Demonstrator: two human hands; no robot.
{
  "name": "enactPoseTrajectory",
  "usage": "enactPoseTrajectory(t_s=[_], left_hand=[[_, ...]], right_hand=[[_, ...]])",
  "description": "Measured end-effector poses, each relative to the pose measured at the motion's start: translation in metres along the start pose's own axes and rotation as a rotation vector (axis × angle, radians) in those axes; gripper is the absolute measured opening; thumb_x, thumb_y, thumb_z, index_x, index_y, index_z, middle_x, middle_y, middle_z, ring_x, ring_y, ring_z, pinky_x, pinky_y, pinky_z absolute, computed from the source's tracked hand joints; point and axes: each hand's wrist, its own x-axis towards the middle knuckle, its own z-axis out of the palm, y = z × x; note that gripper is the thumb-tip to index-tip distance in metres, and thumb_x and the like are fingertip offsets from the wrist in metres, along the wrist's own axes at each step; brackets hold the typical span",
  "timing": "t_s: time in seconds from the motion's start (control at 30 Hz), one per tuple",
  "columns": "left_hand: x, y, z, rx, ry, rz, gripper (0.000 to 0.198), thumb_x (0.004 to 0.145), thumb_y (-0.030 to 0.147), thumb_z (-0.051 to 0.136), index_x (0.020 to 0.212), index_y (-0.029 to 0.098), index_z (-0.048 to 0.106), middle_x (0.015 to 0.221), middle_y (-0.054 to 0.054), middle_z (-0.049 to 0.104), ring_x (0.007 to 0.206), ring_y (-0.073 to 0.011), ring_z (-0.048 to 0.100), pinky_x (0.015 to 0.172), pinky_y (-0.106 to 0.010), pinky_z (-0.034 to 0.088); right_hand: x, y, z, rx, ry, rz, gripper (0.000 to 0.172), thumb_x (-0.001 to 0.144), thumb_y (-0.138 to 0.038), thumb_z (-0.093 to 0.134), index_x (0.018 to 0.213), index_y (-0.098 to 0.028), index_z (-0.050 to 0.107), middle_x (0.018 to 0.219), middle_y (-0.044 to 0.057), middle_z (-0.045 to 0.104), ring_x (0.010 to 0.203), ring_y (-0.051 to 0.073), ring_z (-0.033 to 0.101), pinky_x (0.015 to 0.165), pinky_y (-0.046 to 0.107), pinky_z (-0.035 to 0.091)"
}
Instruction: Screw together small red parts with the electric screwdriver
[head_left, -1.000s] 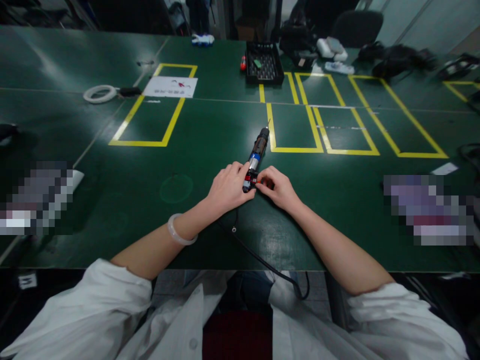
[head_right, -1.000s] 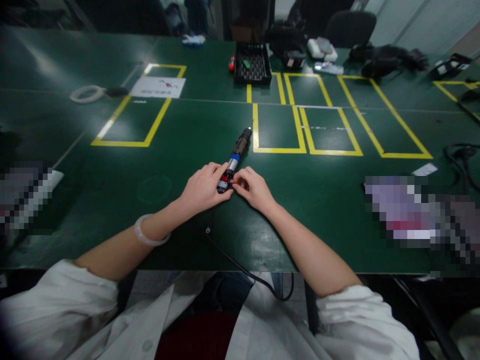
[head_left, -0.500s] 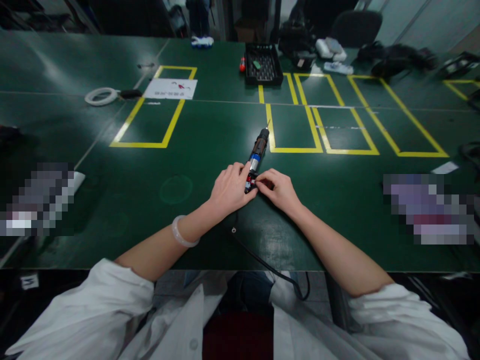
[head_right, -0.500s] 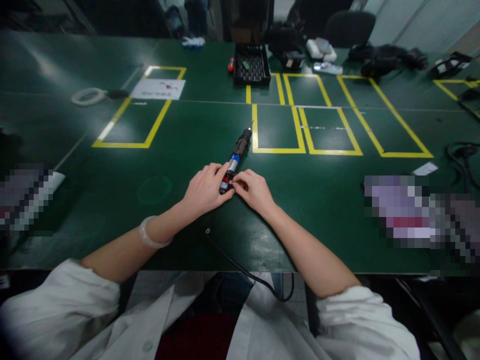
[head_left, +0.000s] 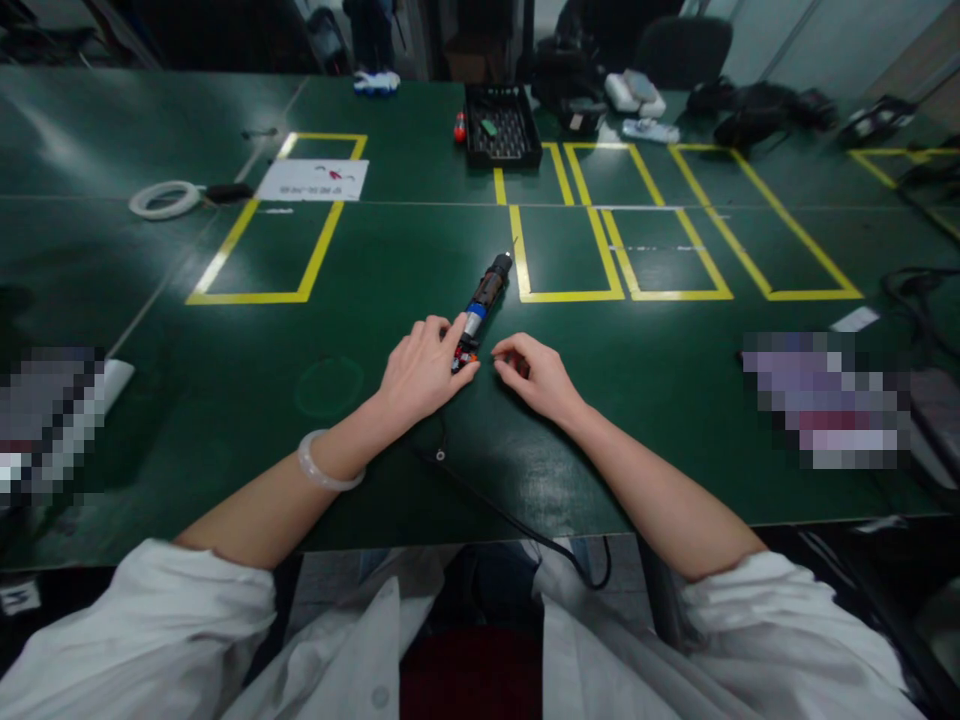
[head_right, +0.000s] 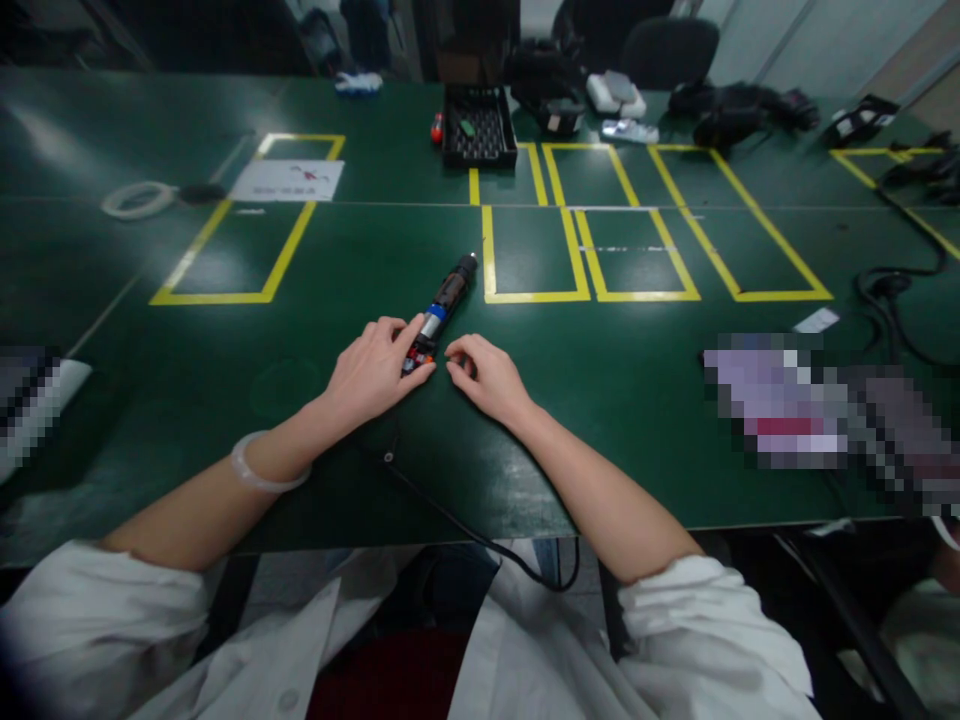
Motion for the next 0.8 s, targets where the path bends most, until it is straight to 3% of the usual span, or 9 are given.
enactPoseTrajectory(t_s=[0.17, 0.33, 0.57, 0.8], left_hand=[[0.001, -0.046, -0.002, 0.038, -0.017, -0.099, 0.067, 0.096, 0.053, 0.044, 0.153, 0.018, 0.036, 0.129, -0.020, 0.050, 0.112, -0.0353, 0.052, 0.087, -0.044, 0.050], [0.002, -0.116, -0.007, 0.070, -0.035, -0.246, 0.070, 0.095, 0.058, 0.042, 0.152, 0.017, 0.037, 0.134, -0.022, 0.048, 0.117, -0.0390, 0.051, 0.088, -0.047, 0.049], [0.001, -0.214, -0.008, 0.087, -0.082, -0.447, 0.071, 0.096, 0.062, 0.039, 0.146, 0.012, 0.040, 0.132, -0.019, 0.047, 0.108, -0.0315, 0.048, 0.091, -0.048, 0.046], [-0.001, -0.278, -0.006, 0.104, -0.095, -0.611, 0.084, 0.092, 0.075, 0.026, 0.148, 0.013, 0.036, 0.140, -0.017, 0.040, 0.114, -0.0334, 0.045, 0.094, -0.052, 0.044]], right_hand=[[0.000, 0.004, -0.001, 0.002, -0.025, -0.016, 0.009, 0.091, -0.018, 0.055, 0.098, -0.020, 0.061, 0.087, 0.002, 0.062, 0.068, 0.013, 0.055, 0.067, 0.026, 0.045], [0.000, 0.004, 0.001, 0.013, -0.035, -0.027, 0.010, 0.091, -0.017, 0.055, 0.097, -0.020, 0.061, 0.086, 0.002, 0.061, 0.069, 0.013, 0.056, 0.067, 0.026, 0.045], [-0.001, 0.003, 0.000, -0.002, -0.068, -0.034, 0.009, 0.091, -0.018, 0.054, 0.096, -0.020, 0.062, 0.088, 0.003, 0.062, 0.071, 0.013, 0.056, 0.068, 0.027, 0.045], [0.000, 0.004, -0.001, -0.017, -0.086, -0.033, 0.009, 0.091, -0.017, 0.055, 0.095, -0.021, 0.062, 0.089, 0.003, 0.062, 0.073, 0.014, 0.057, 0.068, 0.027, 0.044]])
